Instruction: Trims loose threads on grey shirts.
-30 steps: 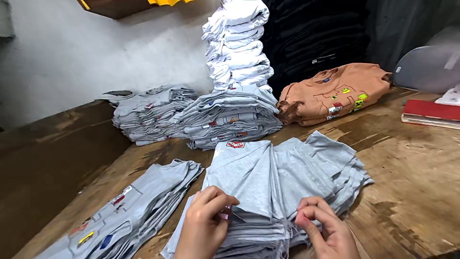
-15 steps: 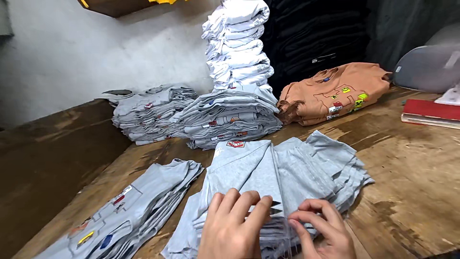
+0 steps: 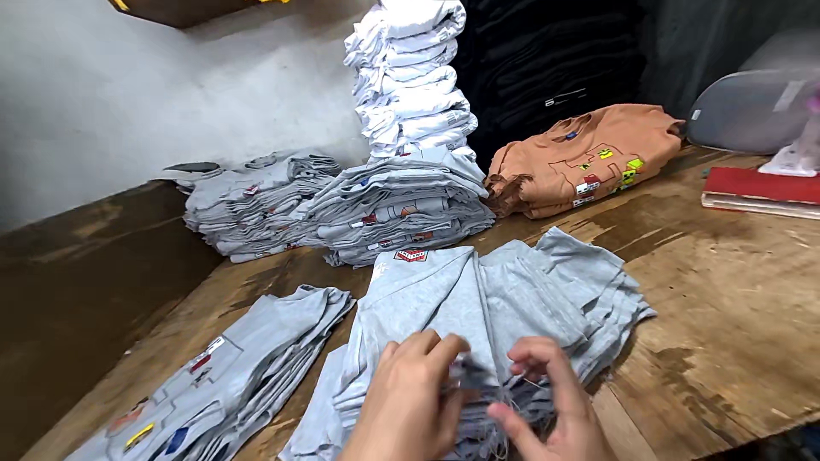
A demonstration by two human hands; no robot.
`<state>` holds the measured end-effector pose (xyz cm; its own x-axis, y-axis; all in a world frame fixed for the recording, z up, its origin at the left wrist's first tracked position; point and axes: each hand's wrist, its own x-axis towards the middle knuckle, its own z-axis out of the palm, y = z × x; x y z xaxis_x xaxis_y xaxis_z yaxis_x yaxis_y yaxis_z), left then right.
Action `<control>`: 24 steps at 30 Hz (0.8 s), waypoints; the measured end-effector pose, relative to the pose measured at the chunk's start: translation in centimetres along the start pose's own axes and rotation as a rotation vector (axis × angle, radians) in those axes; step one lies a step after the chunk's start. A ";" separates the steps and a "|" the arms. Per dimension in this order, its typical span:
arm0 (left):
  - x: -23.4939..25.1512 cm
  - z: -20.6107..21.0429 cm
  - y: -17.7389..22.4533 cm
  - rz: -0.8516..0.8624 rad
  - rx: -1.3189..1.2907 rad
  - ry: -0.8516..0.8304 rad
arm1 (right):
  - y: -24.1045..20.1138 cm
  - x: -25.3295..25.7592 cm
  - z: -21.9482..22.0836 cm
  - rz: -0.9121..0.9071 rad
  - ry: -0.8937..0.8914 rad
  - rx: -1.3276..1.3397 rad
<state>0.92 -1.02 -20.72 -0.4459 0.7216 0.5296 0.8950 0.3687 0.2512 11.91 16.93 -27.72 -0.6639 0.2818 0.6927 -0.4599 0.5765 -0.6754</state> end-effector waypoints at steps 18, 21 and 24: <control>-1.1 2.2 -1.4 -0.193 -0.186 0.285 | 1.0 1.5 0.8 0.128 0.048 0.168; -1.8 1.6 -1.6 -0.176 -0.214 0.240 | 0.6 0.9 -3.8 0.209 -0.311 0.406; -1.8 1.5 -1.4 -0.129 -0.224 0.145 | 0.3 0.0 -7.0 0.212 -0.779 0.205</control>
<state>0.47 -2.02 -23.23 -0.5639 0.5803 0.5876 0.8190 0.3016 0.4882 15.89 22.49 -26.11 -0.9320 -0.2857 0.2229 -0.3272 0.3988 -0.8567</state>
